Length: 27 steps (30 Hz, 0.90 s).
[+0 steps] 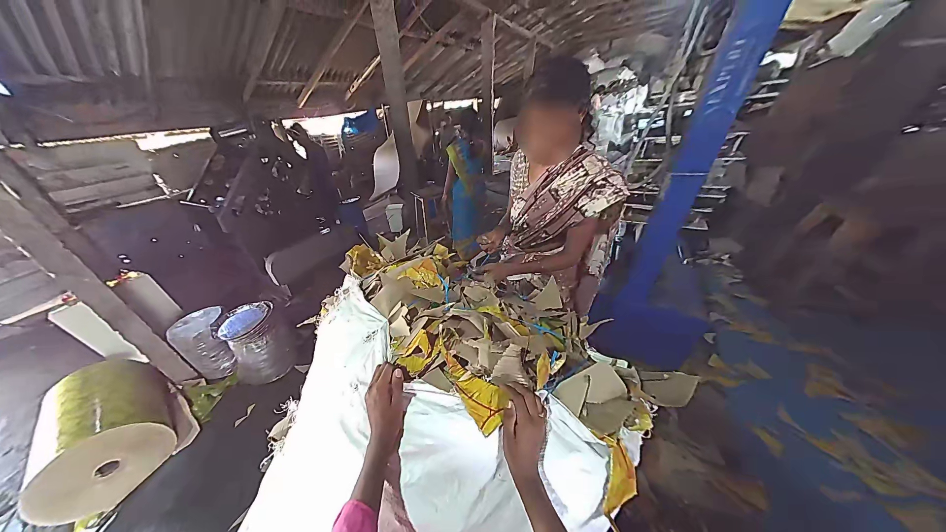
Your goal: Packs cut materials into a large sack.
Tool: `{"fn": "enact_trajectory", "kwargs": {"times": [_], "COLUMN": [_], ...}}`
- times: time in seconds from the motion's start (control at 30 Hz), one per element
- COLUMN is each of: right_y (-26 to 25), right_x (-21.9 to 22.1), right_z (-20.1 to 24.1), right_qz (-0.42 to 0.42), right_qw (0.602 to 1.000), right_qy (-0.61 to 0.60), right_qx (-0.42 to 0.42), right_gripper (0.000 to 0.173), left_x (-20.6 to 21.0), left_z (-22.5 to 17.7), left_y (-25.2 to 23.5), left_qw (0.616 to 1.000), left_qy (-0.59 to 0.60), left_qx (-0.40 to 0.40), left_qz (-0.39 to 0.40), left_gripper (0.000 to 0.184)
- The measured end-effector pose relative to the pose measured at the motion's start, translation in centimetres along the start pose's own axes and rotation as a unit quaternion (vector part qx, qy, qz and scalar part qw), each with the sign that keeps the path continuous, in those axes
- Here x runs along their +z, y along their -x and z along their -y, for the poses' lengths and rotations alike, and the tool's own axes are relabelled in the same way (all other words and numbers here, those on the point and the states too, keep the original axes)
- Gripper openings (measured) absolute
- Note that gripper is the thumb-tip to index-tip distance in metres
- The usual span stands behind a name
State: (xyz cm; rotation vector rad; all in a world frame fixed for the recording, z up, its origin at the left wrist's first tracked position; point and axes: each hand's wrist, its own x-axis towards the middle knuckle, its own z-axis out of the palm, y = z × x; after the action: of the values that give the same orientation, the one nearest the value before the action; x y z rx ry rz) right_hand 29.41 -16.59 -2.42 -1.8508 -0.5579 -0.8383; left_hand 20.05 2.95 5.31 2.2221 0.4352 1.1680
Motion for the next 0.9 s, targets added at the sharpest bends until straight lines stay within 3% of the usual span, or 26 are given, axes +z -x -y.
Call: {"fn": "enact_trajectory", "kwargs": {"times": [0.9], "right_y": [0.01], "right_x": [0.07], "right_z": [-0.02], "right_qz": [-0.001], "right_qw": [1.0], "right_qy": [0.003], "right_qx": [-0.006], "right_gripper": [0.04], "left_x": [0.19], "left_z": [0.41], "left_y": [0.09], "left_qw": [1.0], "left_qy": [-0.006], "left_qx": [0.018], "left_qz": [-0.016], "left_gripper": [0.046]}}
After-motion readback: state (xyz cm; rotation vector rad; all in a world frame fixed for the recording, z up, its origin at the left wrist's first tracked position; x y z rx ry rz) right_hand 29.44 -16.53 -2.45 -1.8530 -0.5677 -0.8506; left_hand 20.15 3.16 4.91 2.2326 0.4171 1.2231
